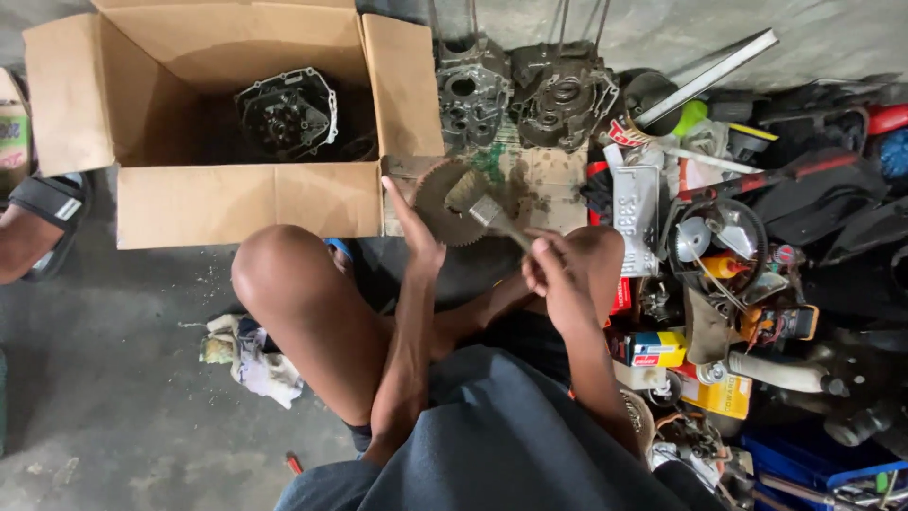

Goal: Cleaning a motorcycle gear by scrubbing it with a brush and scraping grime from between the teeth using a small tool.

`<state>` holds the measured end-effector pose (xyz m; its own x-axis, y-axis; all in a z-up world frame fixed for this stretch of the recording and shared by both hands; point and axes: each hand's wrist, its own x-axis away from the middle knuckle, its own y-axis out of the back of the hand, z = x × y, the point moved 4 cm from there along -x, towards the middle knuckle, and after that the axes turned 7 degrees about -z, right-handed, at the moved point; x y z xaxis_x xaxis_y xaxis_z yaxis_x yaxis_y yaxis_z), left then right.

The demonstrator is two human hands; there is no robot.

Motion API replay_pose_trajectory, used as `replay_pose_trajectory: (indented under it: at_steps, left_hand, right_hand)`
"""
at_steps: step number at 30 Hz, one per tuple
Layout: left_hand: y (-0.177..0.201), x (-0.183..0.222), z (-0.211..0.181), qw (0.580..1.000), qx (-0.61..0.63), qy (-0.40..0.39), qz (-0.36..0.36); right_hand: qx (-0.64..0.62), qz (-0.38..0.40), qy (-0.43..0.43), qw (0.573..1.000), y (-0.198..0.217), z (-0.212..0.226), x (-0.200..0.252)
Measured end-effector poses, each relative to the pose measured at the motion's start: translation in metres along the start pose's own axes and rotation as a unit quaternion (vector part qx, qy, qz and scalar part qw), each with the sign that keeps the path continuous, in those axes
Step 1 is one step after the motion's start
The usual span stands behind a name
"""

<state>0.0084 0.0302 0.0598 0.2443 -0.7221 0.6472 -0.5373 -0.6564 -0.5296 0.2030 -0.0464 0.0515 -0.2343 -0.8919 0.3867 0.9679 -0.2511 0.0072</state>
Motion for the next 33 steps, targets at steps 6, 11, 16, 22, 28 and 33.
replay_pose_trajectory:
  at_steps: [6, 11, 16, 22, 28, 33]
  left_hand:
    - [-0.014, 0.014, -0.008, 1.000, 0.021, 0.002, 0.013]
    - [0.044, -0.046, 0.042, 0.983, 0.039, -0.035, 0.174]
    - [0.045, -0.050, 0.042, 0.982, 0.050, -0.026, 0.180]
    - [0.004, 0.012, -0.003, 0.999, -0.039, -0.011, 0.002]
    - [0.013, 0.000, 0.005, 1.000, -0.009, 0.015, -0.007]
    - [0.041, -0.039, 0.033, 0.993, 0.043, 0.042, 0.098]
  right_hand:
    - [-0.176, -0.100, 0.004, 0.979, -0.013, 0.022, -0.010]
    - [-0.143, -0.171, 0.034, 0.974, -0.019, 0.016, -0.022]
    - [-0.133, -0.160, 0.062, 0.976, -0.011, 0.012, -0.028]
    - [-0.164, -0.094, 0.035, 0.981, -0.013, 0.000, -0.041]
    - [-0.162, -0.078, 0.024, 0.983, -0.016, -0.009, -0.046]
    - [-0.080, -0.082, 0.123, 0.986, -0.014, -0.013, -0.051]
